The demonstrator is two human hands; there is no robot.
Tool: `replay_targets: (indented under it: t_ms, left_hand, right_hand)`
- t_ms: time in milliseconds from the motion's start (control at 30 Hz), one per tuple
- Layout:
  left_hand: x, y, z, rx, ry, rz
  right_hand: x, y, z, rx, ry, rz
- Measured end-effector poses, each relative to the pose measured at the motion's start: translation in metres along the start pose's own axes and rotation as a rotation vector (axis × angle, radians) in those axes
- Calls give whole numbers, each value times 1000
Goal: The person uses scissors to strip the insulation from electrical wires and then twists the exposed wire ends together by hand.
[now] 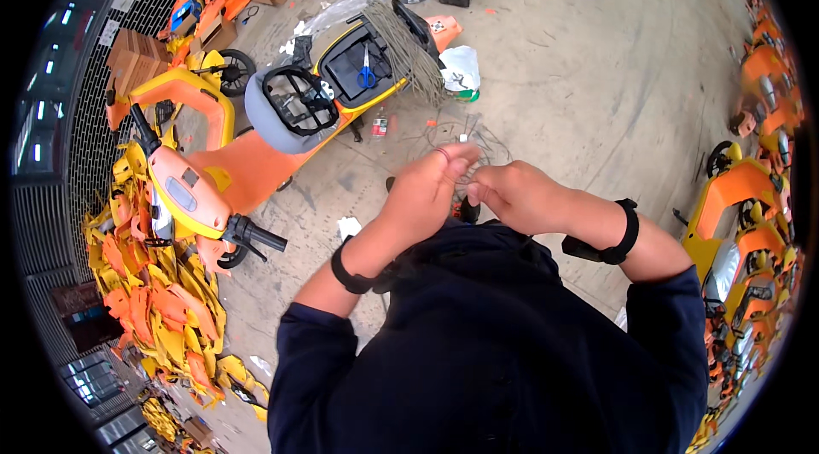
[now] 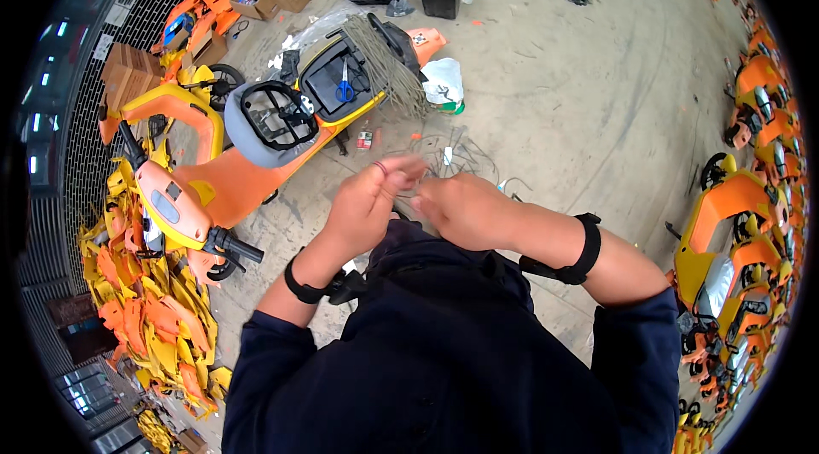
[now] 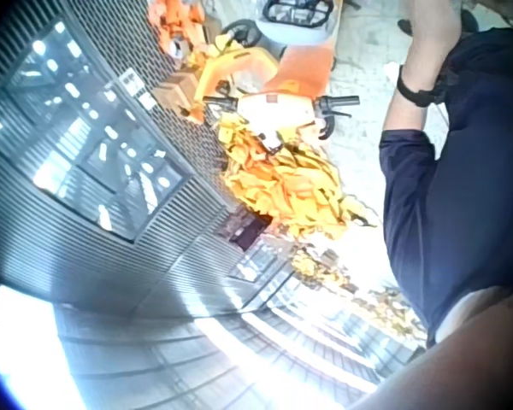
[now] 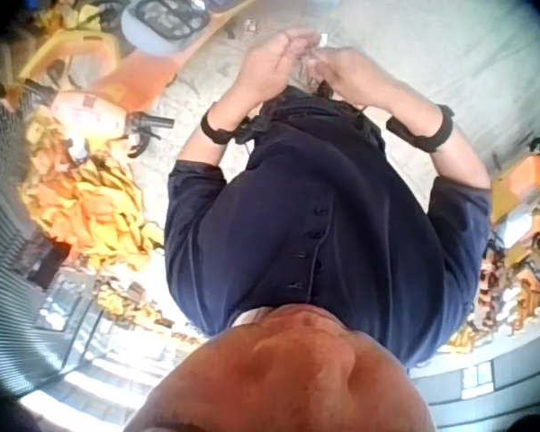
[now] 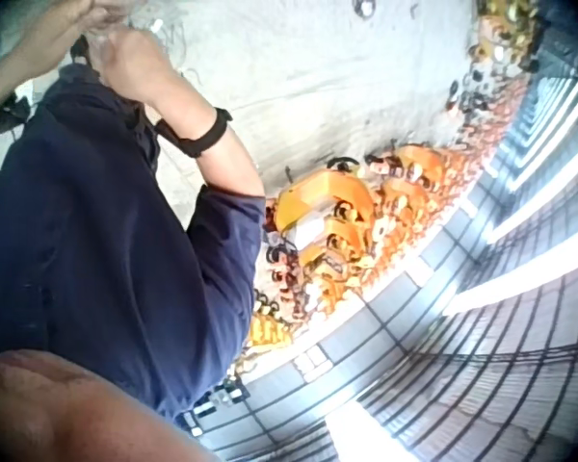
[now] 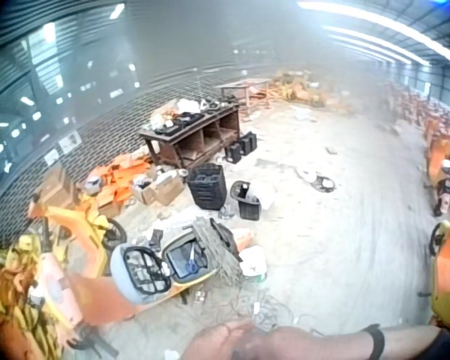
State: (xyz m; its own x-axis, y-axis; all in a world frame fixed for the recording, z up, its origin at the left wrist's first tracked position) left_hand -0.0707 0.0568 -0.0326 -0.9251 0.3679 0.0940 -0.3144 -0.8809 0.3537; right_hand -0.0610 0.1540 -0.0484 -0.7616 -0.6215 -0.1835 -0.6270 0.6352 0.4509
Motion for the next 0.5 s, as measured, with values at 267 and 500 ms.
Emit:
replay_targets:
  t_ms: [267, 500]
  left_hand:
    - [-1, 35, 21, -1005, 173, -179]
    - [-57, -7, 5, -512, 532, -677]
  right_hand:
    - [-7, 14, -9, 238, 84, -13]
    - [-13, 63, 5, 160, 45, 140]
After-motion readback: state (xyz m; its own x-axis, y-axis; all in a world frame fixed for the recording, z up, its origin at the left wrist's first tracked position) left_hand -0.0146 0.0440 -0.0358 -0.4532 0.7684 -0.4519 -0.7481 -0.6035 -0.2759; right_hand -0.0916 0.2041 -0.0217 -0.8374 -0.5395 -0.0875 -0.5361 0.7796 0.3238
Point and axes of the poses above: each hand's wrist, its own x-axis towards the middle knuckle, its own y-axis out of the back of the hand, z = x × y, the point moved 10 cm from there along x, towards the middle knuckle, and after that the axes turned 7 degrees about x, right-handed, at the moved point
